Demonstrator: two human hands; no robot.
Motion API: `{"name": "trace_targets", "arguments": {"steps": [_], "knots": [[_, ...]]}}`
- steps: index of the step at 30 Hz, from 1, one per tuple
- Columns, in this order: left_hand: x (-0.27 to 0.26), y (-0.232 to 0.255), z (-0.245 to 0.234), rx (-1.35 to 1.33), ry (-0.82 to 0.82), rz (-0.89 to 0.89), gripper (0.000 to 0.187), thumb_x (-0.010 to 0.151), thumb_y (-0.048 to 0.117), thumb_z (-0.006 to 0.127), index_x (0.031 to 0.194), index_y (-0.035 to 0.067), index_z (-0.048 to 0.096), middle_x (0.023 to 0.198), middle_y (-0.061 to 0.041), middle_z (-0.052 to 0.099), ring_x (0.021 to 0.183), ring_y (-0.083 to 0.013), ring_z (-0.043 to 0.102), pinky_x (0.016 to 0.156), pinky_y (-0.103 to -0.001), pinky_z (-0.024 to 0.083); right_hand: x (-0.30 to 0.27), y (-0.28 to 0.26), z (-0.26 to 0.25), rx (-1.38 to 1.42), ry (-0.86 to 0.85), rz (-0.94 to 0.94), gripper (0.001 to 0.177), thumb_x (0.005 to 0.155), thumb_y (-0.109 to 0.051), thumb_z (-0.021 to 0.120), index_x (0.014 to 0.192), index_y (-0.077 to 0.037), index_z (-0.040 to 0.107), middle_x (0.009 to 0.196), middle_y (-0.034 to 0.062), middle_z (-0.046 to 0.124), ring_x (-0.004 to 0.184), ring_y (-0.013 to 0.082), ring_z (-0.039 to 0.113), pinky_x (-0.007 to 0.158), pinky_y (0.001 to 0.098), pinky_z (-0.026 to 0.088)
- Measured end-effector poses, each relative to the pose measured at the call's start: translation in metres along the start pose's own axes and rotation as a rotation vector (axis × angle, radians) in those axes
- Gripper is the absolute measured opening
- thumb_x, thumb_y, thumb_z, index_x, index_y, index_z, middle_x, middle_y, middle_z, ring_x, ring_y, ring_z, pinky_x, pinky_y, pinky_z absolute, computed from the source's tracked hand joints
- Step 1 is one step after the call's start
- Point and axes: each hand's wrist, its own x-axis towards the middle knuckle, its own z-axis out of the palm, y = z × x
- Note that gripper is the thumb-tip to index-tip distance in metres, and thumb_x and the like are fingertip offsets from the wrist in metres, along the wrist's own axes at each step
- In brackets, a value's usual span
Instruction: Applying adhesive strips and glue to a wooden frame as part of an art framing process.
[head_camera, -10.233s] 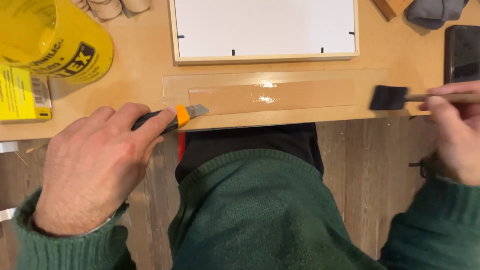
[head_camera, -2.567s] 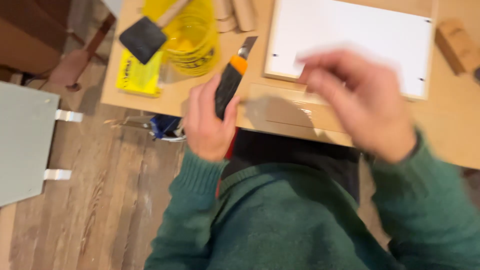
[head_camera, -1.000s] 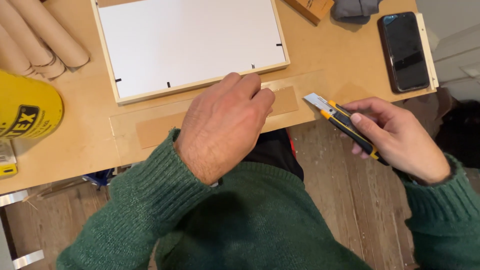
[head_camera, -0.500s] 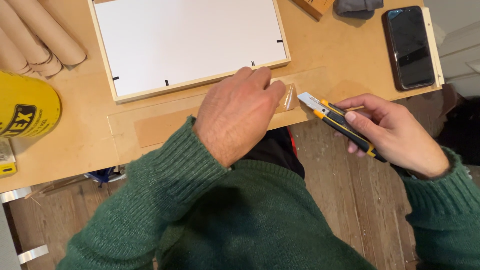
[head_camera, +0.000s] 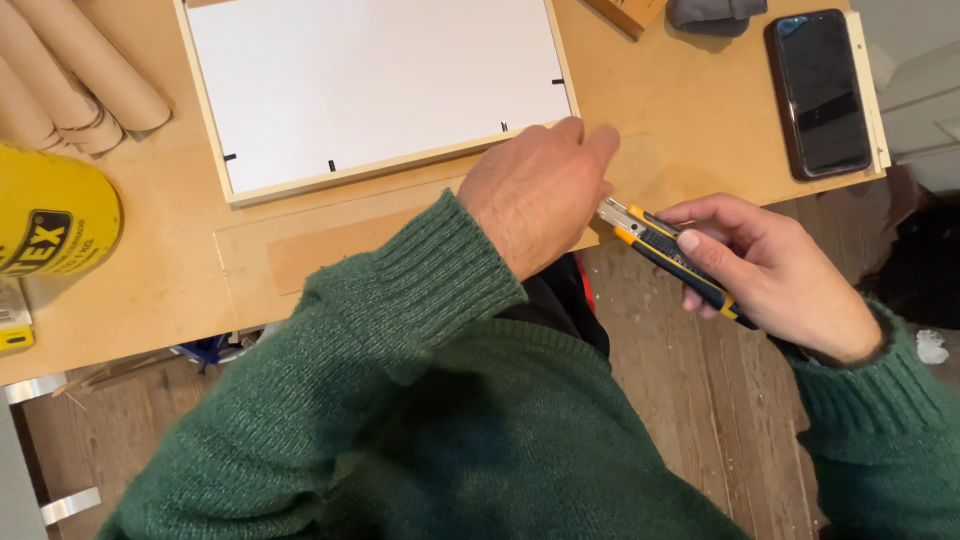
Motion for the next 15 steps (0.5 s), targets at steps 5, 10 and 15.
{"name": "trace_targets", "arguments": {"steps": [5, 10, 15], "knots": [[0.007, -0.002, 0.008, -0.048, -0.016, -0.119, 0.032, 0.089, 0.007, 0.062, 0.115, -0.003, 0.045, 0.079, -0.021, 0.068, 0.079, -0.0421, 0.069, 0.069, -0.052, 0.053, -0.001, -0.003, 0.003, 0.046, 0.007, -0.034, 0.035, 0.1, -0.019, 0.053, 0.131, -0.006, 0.062, 0.088, 0.0057, 0.073, 0.062, 0.0113, 0.066, 0.053, 0.0269, 0.054], [0.007, 0.005, 0.002, -0.047, -0.049, -0.17, 0.042, 0.084, 0.005, 0.062, 0.119, -0.004, 0.041, 0.074, -0.019, 0.067, 0.073, -0.0412, 0.068, 0.062, -0.054, 0.052, -0.005, 0.006, -0.006, 0.011, 0.04, -0.03, 0.035, 0.099, -0.017, 0.055, 0.131, -0.005, 0.062, 0.088, 0.0074, 0.073, 0.063, 0.0115, 0.067, 0.054, 0.027, 0.055], [-0.001, 0.009, -0.02, -0.033, -0.044, -0.229, 0.044, 0.085, 0.002, 0.058, 0.125, -0.003, 0.04, 0.08, -0.018, 0.066, 0.059, -0.0358, 0.067, 0.055, -0.052, 0.053, -0.001, 0.017, -0.024, -0.088, 0.251, -0.181, 0.032, 0.104, -0.014, 0.057, 0.133, -0.003, 0.062, 0.093, 0.009, 0.071, 0.068, 0.0107, 0.067, 0.06, 0.0256, 0.055]]}}
